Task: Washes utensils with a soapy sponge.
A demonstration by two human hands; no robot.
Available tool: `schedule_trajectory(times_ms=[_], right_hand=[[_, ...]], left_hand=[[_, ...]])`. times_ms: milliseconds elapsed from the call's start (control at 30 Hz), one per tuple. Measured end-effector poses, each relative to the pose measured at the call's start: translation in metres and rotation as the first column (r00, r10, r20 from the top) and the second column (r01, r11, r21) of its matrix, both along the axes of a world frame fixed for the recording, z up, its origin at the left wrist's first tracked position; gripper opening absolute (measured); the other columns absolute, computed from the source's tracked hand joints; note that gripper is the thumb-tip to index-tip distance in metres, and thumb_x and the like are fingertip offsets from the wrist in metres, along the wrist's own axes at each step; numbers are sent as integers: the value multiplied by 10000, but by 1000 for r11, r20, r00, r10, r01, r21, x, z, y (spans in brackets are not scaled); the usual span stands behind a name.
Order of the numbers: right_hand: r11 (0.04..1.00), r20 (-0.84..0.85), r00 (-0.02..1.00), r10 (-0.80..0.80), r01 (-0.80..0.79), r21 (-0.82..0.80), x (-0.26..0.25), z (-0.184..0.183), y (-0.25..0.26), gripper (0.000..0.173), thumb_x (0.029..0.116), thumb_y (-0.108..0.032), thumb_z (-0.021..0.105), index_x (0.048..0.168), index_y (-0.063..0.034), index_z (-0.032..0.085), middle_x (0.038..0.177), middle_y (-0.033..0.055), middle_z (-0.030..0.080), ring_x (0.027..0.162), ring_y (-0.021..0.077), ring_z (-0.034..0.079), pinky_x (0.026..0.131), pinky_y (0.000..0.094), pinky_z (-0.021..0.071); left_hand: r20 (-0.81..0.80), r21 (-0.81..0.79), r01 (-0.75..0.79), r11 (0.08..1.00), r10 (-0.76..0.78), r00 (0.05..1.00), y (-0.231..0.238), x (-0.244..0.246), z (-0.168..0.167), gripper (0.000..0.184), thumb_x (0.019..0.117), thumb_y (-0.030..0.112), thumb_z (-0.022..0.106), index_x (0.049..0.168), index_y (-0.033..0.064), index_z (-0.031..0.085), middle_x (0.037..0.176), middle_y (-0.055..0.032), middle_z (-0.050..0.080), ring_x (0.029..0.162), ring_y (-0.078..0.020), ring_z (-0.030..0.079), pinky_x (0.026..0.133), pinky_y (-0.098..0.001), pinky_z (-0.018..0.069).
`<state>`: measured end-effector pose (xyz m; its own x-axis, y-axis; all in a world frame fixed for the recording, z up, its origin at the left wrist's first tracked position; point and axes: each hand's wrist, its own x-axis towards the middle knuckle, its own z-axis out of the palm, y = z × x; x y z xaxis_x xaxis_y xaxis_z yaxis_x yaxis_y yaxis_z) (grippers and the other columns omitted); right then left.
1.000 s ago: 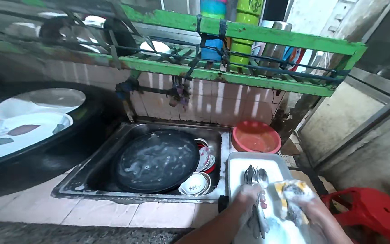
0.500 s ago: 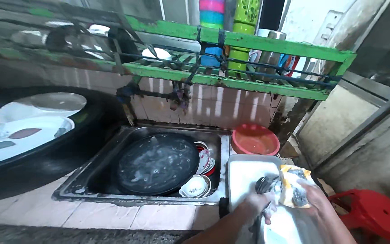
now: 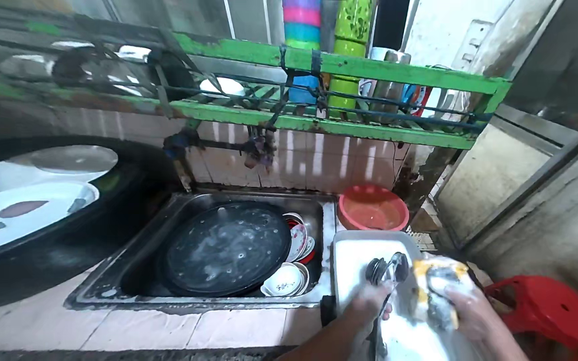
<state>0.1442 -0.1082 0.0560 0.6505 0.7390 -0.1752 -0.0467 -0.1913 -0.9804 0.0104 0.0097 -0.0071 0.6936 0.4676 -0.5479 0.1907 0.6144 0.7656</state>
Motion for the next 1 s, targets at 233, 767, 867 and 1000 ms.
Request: schedule_trajectory(times_ms=[233, 767, 867, 1000], right_hand=[[981, 119, 974, -193, 193, 5, -14, -42, 27, 515, 827, 47, 701, 1320, 31, 554, 1045, 134, 697, 858, 157, 693, 743, 343, 594], [993, 302, 948, 105, -82, -88, 12, -21, 17, 523, 798, -189, 760, 1261, -7, 600, 1078, 92, 717, 955, 171, 702, 842, 370, 599], [980, 334, 940, 64, 3, -199, 2, -25, 25, 488, 835, -62, 769, 1290, 11, 609, 1156, 161, 687, 1047, 224, 674, 926, 429, 555], [975, 336, 940, -55, 124, -185, -9, -31, 30, 544, 854, -22, 752, 1360, 29, 562, 1218, 199, 666, 1104, 250, 658, 963, 438, 537]], left_hand=[[-7, -24, 39, 999, -39, 999, -2, -4, 8, 215, 1088, 229, 511, 1188, 38, 507, 730, -17, 563, 522, -90, 559, 500, -232, 513], [-37, -7, -22, 1000, 22, 999, -1, -2, 9, 270, 1031, 144, 614, 1239, 12, 503, 811, -65, 615, 588, -134, 629, 553, -270, 562], [-53, 21, -66, 998, 67, 996, -2, -3, 9, 285, 1021, 159, 635, 1231, 5, 520, 803, -71, 636, 573, -132, 639, 533, -266, 561], [-61, 11, -129, 992, 130, 990, 1, -1, 7, 235, 1025, 156, 620, 1180, 6, 529, 721, -59, 589, 503, -125, 581, 471, -258, 518]])
